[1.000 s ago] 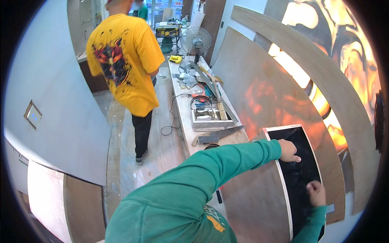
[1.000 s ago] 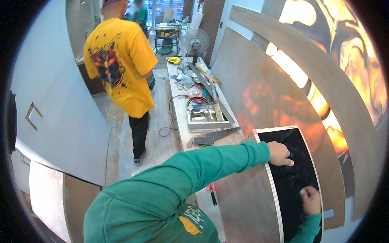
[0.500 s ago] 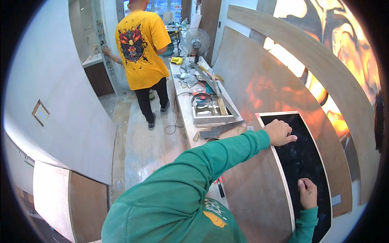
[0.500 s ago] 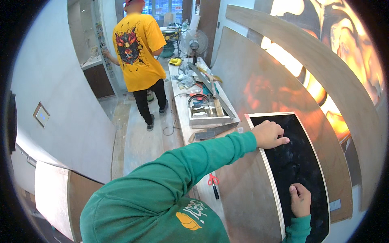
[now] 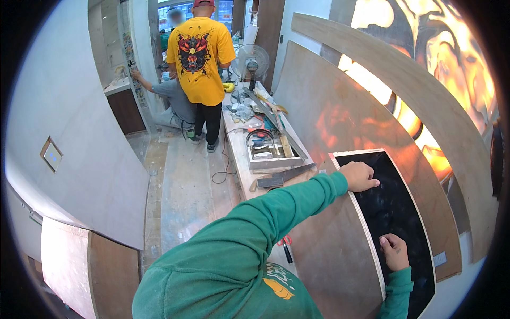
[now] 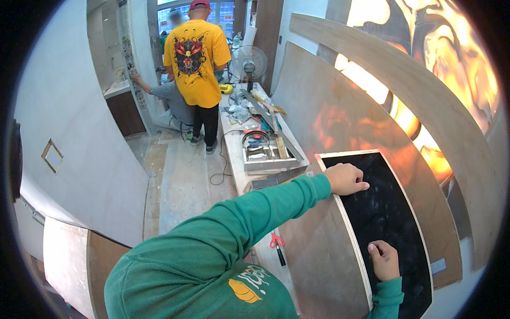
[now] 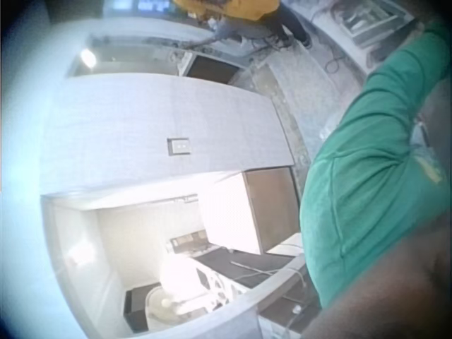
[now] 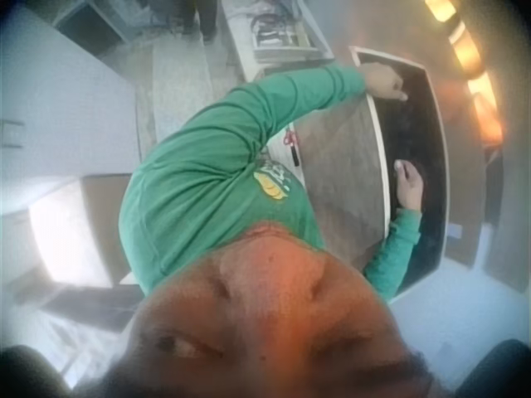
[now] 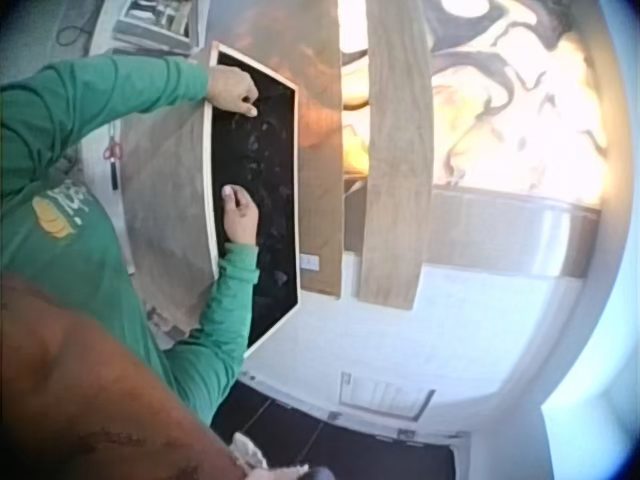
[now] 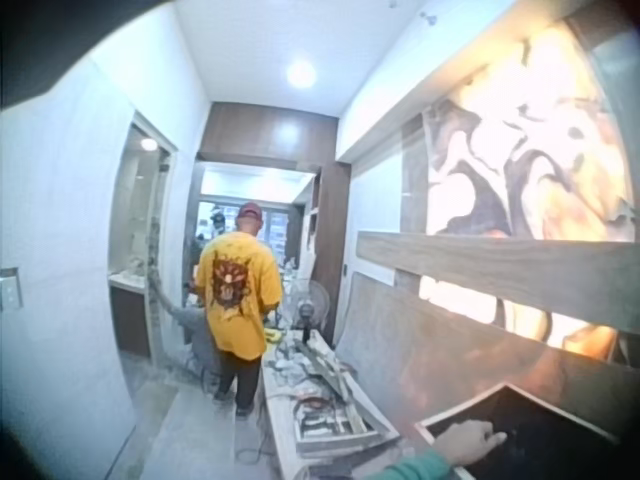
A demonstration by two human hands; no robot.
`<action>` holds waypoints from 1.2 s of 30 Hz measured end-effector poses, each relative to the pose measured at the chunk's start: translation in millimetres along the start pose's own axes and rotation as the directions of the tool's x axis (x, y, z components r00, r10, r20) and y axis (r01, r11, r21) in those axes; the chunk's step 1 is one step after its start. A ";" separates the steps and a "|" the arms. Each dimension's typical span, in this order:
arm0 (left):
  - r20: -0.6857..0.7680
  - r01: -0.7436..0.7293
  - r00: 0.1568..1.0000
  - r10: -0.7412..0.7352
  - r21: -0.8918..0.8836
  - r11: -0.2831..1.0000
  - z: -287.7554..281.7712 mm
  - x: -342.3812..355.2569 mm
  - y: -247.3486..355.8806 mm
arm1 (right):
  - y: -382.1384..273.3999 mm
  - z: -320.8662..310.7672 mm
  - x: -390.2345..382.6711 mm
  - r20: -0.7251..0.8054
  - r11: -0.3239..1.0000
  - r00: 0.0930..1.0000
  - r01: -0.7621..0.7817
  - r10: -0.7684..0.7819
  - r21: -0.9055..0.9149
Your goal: The person applies a strip of black edge banding to the edge of a wooden panel. They peel the backing, align the strip, and press it down along the edge. The person then uses scissors to trim the excess length of the banding.
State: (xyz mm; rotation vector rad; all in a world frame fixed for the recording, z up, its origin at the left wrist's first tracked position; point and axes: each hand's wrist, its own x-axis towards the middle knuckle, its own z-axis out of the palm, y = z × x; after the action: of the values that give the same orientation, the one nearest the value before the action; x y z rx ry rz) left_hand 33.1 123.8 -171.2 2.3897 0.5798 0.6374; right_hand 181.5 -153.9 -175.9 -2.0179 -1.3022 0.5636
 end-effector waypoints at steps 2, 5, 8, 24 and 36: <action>-0.003 -0.002 1.000 0.002 0.012 1.000 0.0 -0.4 1.6 | -0.5 0.4 -0.6 0.002 1.000 1.000 -0.005 0.005 0.005; -0.006 0.005 1.000 -0.005 0.010 1.000 0.4 -1.5 -0.1 | -3.1 3.0 -2.4 0.006 1.000 1.000 -0.008 0.008 -0.012; -0.011 0.012 1.000 -0.012 0.008 1.000 0.8 -1.7 -1.2 | -2.0 3.5 -1.9 0.013 1.000 1.000 0.010 -0.009 -0.027; 0.011 0.062 0.998 -0.062 -0.007 0.998 1.2 -0.4 2.0 | -7.4 1.1 -5.5 0.014 0.996 0.999 0.053 -0.052 -0.075; -0.001 0.046 0.999 -0.046 -0.006 0.999 2.0 0.4 0.8 | -4.1 0.6 -4.3 0.025 0.995 0.998 0.058 -0.056 -0.083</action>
State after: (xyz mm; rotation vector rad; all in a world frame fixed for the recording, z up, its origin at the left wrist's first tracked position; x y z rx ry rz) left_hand 34.7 122.5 -172.1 2.3636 0.6309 0.6199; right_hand 176.8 -156.5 -173.3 -2.0405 -1.4138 0.5147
